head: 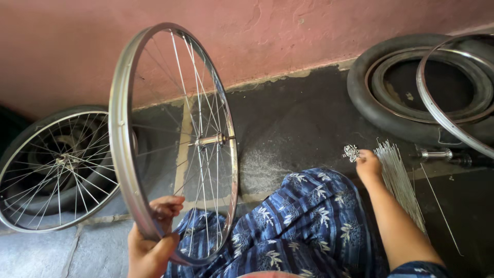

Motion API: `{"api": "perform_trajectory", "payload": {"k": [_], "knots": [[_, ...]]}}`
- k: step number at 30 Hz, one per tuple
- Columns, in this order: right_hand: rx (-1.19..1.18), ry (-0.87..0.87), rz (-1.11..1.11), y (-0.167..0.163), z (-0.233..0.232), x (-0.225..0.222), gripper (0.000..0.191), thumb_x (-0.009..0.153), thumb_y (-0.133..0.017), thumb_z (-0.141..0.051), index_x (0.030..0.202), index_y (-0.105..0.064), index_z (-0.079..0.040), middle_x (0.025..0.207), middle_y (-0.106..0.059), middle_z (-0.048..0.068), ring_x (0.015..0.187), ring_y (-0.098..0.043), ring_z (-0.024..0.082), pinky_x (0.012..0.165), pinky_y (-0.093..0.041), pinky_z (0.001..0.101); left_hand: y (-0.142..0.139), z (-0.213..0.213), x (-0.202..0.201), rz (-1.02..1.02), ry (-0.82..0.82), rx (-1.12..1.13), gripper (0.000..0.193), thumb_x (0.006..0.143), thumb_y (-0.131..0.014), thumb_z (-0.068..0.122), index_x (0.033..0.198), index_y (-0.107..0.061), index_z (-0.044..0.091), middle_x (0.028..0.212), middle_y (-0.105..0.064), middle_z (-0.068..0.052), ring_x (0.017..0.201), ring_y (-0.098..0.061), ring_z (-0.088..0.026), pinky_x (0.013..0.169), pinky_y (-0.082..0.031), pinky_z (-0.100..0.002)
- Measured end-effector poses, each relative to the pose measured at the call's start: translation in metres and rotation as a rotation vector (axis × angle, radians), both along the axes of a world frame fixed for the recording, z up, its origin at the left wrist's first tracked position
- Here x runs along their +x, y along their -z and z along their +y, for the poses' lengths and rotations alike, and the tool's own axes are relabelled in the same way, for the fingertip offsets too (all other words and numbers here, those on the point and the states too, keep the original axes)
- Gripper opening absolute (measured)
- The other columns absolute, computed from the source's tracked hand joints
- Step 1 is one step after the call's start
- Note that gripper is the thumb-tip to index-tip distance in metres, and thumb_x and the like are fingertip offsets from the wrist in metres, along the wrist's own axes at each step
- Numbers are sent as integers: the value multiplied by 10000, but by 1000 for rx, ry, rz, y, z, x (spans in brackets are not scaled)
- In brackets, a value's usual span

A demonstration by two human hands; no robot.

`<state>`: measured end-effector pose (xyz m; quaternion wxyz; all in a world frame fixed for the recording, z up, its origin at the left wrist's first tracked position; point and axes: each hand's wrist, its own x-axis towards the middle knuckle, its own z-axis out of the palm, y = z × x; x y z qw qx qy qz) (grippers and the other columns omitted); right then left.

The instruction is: The person sits on the floor lacing a bicycle wheel, threading spokes through the hub and inserting them into the rim holes one at a time, turning the rim as they work. They pick new spokes from a bundle on the floor beside them and continue threading spokes around the wheel.

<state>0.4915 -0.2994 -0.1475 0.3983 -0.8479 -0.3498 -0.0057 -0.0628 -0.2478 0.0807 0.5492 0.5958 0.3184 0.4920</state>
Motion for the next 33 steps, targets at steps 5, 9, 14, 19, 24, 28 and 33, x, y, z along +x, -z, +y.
{"api": "perform_trajectory", "payload": {"k": [5, 9, 14, 19, 24, 28, 33], "knots": [[-55, 7, -44, 9, -11, 17, 238, 915, -734, -137, 1149, -762, -107, 1057, -745, 161, 977, -707, 359, 880, -555, 448, 7, 0, -11, -72, -1, -21, 567, 562, -457, -209, 1095, -535, -33, 1312, -591, -301, 1264, -568, -319, 1111, -407, -469], [-106, -24, -270, 14, -7, 20, 213, 924, -766, -211, 1132, -786, -168, 1010, -717, 146, 1039, -678, 357, 934, -556, 450, 5, 9, -15, -70, 11, -17, 567, 561, -489, -197, 1101, -543, -33, 1310, -590, -299, 1257, -562, -326, 1102, -400, -474], [-367, 75, -288, 18, -3, 22, 154, 974, -725, -334, 1030, -779, -201, 1050, -716, 103, 1059, -679, 346, 879, -550, 486, -3, 13, -18, -47, 22, -33, 533, 558, -531, -134, 1081, -556, -35, 1289, -590, -256, 1239, -525, -313, 1116, -364, -470], [-180, 15, -283, 27, -10, 16, 165, 1084, -661, -193, 972, -712, -83, 1014, -705, 159, 977, -689, 334, 937, -558, 462, -7, 18, -13, -49, 41, -8, 487, 593, -561, -101, 1072, -552, -14, 1261, -600, -249, 1201, -522, -306, 1098, -370, -466], [237, 19, 376, 41, -43, -10, 119, 1076, -611, -25, 1183, -649, 12, 1003, -701, 157, 858, -706, 265, 779, -547, 350, 0, 14, -7, -47, 61, -27, 350, 615, -654, -29, 950, -563, 11, 1120, -613, -212, 1129, -549, -296, 1024, -395, -426], [412, -73, 518, 38, -67, -38, 128, 1097, -596, 3, 1188, -666, 59, 1081, -719, 182, 953, -709, 218, 890, -564, 321, 10, 14, 6, -66, 79, 32, 300, 643, -728, 1, 862, -529, 50, 1082, -602, -188, 1024, -503, -248, 920, -388, -381], [564, -307, 819, -29, -57, -90, 148, 1054, -567, -56, 1155, -615, 41, 1047, -727, 159, 900, -718, 218, 878, -590, 354, 10, 18, 58, -49, -7, 13, 262, 677, -691, 3, 918, -591, 30, 1032, -588, -92, 952, -540, -181, 836, -449, -333]]}}
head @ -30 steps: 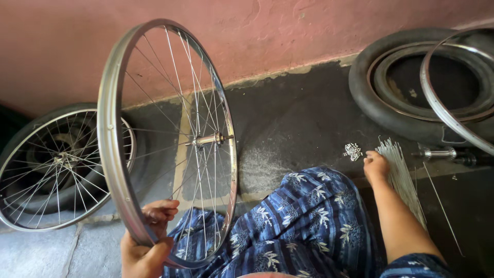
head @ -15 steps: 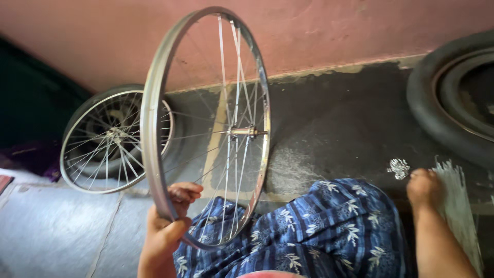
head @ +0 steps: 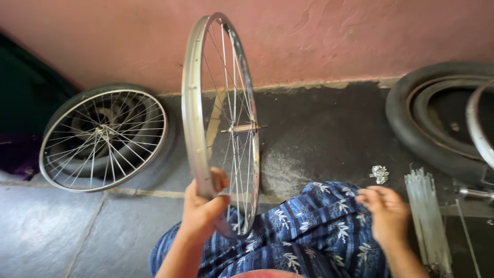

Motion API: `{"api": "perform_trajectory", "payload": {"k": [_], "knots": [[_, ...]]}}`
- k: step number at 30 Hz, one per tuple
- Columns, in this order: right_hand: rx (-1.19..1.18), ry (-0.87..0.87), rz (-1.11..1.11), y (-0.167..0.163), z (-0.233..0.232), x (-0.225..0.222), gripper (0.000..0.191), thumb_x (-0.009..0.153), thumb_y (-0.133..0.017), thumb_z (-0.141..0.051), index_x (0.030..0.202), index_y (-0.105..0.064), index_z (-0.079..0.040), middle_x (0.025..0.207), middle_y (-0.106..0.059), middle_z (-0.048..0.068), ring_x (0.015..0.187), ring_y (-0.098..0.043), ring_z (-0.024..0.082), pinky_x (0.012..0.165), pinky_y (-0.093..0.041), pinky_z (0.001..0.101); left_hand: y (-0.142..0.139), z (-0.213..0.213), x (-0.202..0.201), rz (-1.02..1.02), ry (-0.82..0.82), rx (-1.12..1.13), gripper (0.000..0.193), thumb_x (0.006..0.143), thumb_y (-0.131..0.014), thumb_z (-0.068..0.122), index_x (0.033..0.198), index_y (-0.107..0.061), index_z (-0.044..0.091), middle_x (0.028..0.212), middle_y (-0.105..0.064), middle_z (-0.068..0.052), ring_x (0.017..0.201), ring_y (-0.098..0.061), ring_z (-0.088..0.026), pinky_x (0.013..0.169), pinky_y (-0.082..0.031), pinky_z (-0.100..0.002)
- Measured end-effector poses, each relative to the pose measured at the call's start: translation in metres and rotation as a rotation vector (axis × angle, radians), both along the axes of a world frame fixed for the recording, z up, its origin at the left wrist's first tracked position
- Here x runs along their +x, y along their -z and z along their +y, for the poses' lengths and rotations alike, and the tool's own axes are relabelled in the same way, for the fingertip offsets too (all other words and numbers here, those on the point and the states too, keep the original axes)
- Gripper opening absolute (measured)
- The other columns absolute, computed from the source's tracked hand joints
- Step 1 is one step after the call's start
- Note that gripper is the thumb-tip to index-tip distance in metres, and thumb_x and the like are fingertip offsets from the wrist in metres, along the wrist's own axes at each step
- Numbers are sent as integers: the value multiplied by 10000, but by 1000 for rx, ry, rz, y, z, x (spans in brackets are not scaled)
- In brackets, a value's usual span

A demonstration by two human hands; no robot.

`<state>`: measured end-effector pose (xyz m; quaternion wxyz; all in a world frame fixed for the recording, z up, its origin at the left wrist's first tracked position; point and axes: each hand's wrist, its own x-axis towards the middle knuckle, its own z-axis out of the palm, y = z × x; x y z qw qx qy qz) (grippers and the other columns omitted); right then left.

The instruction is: The person sits on the floor lacing a bicycle wheel, threading spokes through the hub and inserting them into the rim holes one at a time, turning the rim as they work. They pick new spokes from a bundle on the floor beside them and continue threading spokes around the wheel.

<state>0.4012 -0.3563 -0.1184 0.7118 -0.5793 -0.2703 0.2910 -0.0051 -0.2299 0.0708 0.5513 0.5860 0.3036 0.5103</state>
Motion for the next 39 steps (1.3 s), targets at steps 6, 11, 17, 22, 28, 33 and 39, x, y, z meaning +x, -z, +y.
{"api": "perform_trajectory", "payload": {"k": [6, 11, 17, 22, 28, 33, 39], "knots": [[161, -710, -280, -87, -2, -116, 31, 913, -684, -42, 943, -685, -38, 1265, -643, 154, 1202, -647, 243, 974, -578, 364, -5, -20, 101, -70, -127, -115, 330, 740, -632, -32, 1052, -600, 71, 927, -617, -26, 783, -587, -130, 647, -497, -299], [386, -700, -536, -110, 10, -167, 125, 848, -771, 8, 962, -754, -42, 1395, -502, 171, 1223, -571, 261, 978, -503, 329, -3, -34, 119, 74, -89, 206, 237, 842, -725, 28, 1040, -595, 34, 917, -594, -35, 829, -579, -136, 718, -518, -317], [313, -581, -540, -100, 10, -169, 128, 825, -831, -42, 944, -801, -78, 1113, -629, 89, 973, -656, 188, 829, -553, 287, 17, 14, 65, -127, 533, 22, 332, 940, -628, 119, 1255, -641, 17, 1170, -679, -49, 1106, -634, -137, 974, -515, -306], [321, -575, -486, -93, 12, -171, 122, 822, -834, -61, 936, -804, -91, 1082, -623, 90, 924, -646, 178, 790, -567, 278, 46, 49, 70, -105, 533, 36, 144, 990, -706, 56, 1080, -771, -37, 1045, -687, -81, 941, -608, -171, 808, -491, -325], [388, -603, -600, -93, 16, -166, 151, 812, -858, -73, 951, -802, -93, 1088, -634, 86, 970, -654, 186, 840, -560, 302, 47, 65, 86, -110, 433, 468, 162, 982, -749, 161, 990, -755, 0, 1032, -675, -48, 997, -613, -142, 857, -516, -299], [399, -591, -562, -87, 12, -164, 158, 816, -852, -70, 963, -797, -88, 1103, -627, 99, 1001, -634, 198, 867, -548, 324, 40, 54, 90, -220, 573, 125, 174, 936, -766, 174, 954, -767, 1, 985, -693, -53, 923, -651, -144, 805, -533, -292], [353, -706, -413, -88, 3, -150, 133, 851, -830, -44, 963, -763, -70, 1144, -622, 104, 1014, -664, 205, 865, -582, 336, 41, 35, 91, -325, 567, 14, 169, 947, -767, 151, 961, -746, -16, 1049, -714, -63, 962, -667, -145, 842, -533, -303]]}}
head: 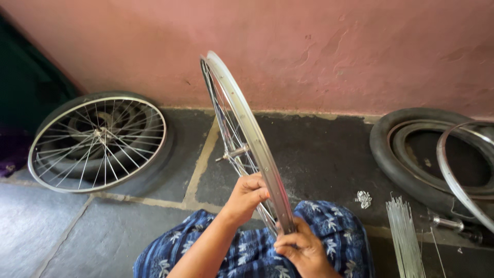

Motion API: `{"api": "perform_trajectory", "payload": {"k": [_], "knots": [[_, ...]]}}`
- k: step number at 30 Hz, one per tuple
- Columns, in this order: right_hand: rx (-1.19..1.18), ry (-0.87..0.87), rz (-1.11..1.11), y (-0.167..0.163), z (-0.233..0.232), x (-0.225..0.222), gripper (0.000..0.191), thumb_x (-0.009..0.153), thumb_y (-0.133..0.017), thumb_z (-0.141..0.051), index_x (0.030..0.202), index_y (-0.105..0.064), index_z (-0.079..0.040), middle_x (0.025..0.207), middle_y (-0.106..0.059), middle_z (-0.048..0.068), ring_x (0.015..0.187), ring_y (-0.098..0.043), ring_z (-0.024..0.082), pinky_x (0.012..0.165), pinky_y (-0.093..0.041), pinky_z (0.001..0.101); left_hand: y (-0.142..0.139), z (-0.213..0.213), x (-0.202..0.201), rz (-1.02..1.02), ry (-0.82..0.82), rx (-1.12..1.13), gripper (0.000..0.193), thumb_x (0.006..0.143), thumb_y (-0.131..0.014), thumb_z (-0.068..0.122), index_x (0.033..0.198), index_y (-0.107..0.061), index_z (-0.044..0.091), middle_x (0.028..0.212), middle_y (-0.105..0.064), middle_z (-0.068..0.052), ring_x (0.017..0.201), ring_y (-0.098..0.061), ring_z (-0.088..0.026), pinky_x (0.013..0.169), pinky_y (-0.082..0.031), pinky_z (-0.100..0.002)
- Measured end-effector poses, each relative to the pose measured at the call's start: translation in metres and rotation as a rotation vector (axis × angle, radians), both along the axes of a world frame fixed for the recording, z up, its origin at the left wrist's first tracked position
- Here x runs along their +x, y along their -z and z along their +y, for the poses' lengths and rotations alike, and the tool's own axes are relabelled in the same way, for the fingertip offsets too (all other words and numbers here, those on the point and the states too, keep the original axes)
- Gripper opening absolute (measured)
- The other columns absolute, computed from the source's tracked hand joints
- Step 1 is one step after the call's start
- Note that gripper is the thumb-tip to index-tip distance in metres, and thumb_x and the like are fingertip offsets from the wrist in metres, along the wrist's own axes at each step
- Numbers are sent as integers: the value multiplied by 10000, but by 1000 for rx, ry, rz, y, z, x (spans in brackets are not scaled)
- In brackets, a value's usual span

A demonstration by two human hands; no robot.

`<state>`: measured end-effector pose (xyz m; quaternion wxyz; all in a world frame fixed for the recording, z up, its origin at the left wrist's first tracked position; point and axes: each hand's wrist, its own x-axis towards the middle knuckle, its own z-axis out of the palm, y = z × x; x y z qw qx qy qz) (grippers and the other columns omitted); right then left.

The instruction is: The person sits on the floor lacing a bicycle wheel, threading spokes through the hub and inserting them into the rim holes one at a time, turning the rim as they work. They pick new spokes from a bundle on the floor beside them and continue threading spokes around the wheel.

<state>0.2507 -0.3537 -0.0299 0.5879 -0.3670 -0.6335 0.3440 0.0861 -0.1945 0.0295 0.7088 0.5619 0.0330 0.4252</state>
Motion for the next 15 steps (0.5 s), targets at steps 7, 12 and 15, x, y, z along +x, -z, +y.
{"api": "perform_trajectory", "payload": {"k": [7, 12, 15], "knots": [[98, 474, -25, -59, 4, 19, 133, 895, -709, 27, 1009, -711, -40, 1085, -686, 79, 922, -687, 151, 802, -589, 243, 3, 4, 11, 30, -20, -100, 220, 972, -757, 197, 1077, -738, 4, 993, -726, -68, 908, -697, -164, 824, -577, -317], [277, 549, -221, -116, 12, 13, 193, 879, -732, 38, 1064, -723, -15, 981, -743, 73, 862, -725, 145, 771, -570, 224, 4, -1, 18, 13, -9, -99, 198, 969, -745, 170, 1055, -740, -7, 1074, -701, -57, 949, -691, -162, 836, -575, -316], [391, 605, -365, -139, 20, -1, 218, 874, -742, 45, 1079, -717, -24, 1011, -721, 81, 880, -723, 170, 774, -574, 245, 3, 0, 19, 3, -4, -98, 185, 958, -745, 156, 1040, -737, -10, 1096, -699, -67, 959, -695, -170, 838, -581, -325]]}}
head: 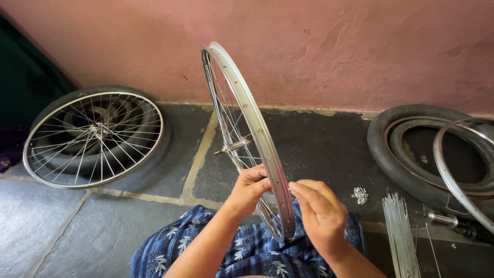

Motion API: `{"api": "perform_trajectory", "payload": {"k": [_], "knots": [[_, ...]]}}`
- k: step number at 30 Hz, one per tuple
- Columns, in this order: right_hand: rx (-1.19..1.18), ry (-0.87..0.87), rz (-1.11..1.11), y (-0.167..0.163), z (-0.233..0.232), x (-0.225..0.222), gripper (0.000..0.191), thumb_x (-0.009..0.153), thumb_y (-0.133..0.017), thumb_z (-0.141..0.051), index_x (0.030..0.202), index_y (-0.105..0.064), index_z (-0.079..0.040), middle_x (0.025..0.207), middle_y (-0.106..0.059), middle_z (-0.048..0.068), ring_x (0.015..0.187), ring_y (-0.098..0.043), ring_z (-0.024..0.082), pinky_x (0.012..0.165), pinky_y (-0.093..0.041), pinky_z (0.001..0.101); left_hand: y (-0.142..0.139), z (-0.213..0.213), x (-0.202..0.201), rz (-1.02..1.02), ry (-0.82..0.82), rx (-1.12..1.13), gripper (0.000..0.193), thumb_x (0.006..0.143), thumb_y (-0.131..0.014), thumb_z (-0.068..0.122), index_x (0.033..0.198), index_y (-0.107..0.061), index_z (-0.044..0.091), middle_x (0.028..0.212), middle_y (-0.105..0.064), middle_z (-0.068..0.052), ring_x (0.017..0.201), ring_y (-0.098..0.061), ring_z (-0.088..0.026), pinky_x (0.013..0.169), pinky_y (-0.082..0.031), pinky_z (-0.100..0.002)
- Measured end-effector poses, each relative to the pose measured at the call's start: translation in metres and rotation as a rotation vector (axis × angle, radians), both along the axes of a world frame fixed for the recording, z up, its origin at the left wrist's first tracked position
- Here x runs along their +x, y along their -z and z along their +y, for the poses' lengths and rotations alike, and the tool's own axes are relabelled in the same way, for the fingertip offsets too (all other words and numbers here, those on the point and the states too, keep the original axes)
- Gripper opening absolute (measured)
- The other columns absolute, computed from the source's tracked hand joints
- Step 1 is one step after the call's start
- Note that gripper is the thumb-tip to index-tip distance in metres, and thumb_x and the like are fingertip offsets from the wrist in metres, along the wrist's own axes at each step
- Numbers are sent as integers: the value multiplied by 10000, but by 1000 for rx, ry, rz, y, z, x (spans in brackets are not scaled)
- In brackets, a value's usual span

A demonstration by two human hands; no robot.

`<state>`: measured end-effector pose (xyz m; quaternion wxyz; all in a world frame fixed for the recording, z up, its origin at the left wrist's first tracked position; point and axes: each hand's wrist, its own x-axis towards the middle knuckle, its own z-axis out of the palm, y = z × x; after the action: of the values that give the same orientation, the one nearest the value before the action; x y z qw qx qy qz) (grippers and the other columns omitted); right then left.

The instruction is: The person sits on the floor lacing a bicycle wheel, threading spokes through the hub and inserting them into the rim holes one at a time, turning the rim as they work. They pick new spokes from a bundle on the floor beside them and continue threading spokes around the wheel.

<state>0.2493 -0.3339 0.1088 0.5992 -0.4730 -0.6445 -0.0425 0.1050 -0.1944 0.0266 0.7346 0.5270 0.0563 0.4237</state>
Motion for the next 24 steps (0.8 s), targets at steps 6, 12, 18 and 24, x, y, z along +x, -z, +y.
{"api": "perform_trajectory", "payload": {"k": [6, 12, 18, 24], "knots": [[102, 181, -298, -17, 8, -17, 329, 776, -765, 48, 1088, -733, -54, 1127, -639, 110, 976, -657, 259, 861, -532, 364, 4, 4, -2, -20, -21, 4, 187, 947, -767, 146, 1042, -748, -15, 1092, -696, -75, 969, -686, -176, 850, -582, -332], [110, 247, -452, -18, 8, -28, 300, 832, -781, 1, 1123, -708, 11, 1178, -621, 139, 1072, -653, 293, 902, -541, 382, 11, 6, 2, -59, -20, 7, 189, 936, -773, 146, 1026, -748, -18, 1122, -692, -77, 975, -682, -180, 840, -580, -326], [137, 219, -368, -19, 9, -27, 243, 843, -784, 36, 1075, -712, 25, 1119, -669, 133, 1004, -688, 284, 858, -559, 367, 12, 4, 3, -82, -28, -10, 165, 947, -763, 126, 1023, -741, -19, 1115, -690, -86, 972, -685, -188, 830, -581, -324], [182, 160, -329, -14, 11, -24, 250, 820, -754, 93, 1058, -702, 35, 1096, -676, 146, 1003, -700, 302, 866, -570, 377, 12, 2, 0, -47, -42, 4, 153, 953, -752, 118, 1037, -745, -10, 1077, -697, -75, 951, -685, -170, 828, -577, -314]]}}
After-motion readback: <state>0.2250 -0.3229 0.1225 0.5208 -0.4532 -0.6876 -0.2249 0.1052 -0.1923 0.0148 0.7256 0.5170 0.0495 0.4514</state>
